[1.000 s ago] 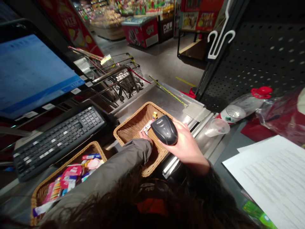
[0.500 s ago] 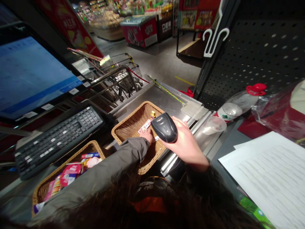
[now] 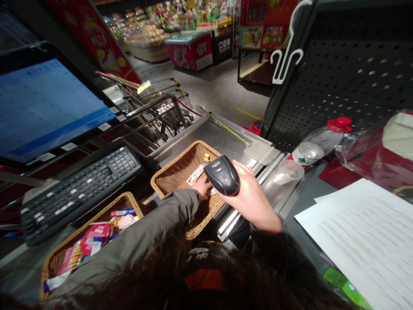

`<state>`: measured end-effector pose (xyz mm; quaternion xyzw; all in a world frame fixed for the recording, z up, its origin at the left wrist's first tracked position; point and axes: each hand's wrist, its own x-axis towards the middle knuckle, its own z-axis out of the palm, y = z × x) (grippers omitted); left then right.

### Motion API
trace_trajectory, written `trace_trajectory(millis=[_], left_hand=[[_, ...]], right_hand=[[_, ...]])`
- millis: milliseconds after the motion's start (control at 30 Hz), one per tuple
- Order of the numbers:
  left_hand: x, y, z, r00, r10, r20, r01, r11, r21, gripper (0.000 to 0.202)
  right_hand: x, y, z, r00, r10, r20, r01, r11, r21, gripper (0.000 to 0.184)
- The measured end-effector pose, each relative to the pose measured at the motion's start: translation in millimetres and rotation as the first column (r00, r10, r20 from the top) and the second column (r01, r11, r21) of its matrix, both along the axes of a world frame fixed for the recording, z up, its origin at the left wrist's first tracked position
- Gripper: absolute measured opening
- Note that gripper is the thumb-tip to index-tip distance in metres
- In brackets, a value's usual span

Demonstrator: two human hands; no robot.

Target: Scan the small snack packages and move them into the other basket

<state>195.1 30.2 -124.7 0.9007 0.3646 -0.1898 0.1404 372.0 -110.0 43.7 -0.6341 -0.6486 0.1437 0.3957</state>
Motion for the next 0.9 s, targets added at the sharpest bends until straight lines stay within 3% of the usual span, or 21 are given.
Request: trace_trajectory(millis=[200,333,567,700,833,900], left_hand=[[-0.5,-0.9,-9.2,1.000,0.015,0.008,-0.016,0.999,0.043,0.023],[1.7,-3.9,-10.8,1.000,0.018,0.016,-0.019,0.996,0.090,0.025],[6.3,6.7,1.5,0.992,-0.088,0.089,0.072,0.983,0.168,0.036],[8.9,22.7,35.3,0.985,-0.074,0.156,0.037,0.973,0.227,0.041],[-7.4,34.7,97.7,0.964,-0.031,0.263,-0.055,0.948,0.315,0.031],[-25.2,33.8,133.4,0.919,-0.042,0.392,-0.130,0.906,0.402,0.024]], right_hand=[[0.1,-0.1,-0.8,1.000,-0.003,-0.015,0.003,1.000,-0.008,0.056],[0.4,1.7,-2.2,1.000,-0.004,-0.019,0.004,1.000,-0.012,0.055],[0.9,2.7,-2.4,1.000,-0.018,-0.006,0.018,1.000,0.003,0.055],[-4.0,1.4,1.2,0.999,-0.045,0.008,0.045,0.999,0.008,0.053],[-17.5,-0.5,6.9,0.995,-0.095,0.019,0.093,0.992,0.082,0.055],[-27.8,-2.1,12.1,0.995,-0.099,0.017,0.096,0.987,0.127,0.056]])
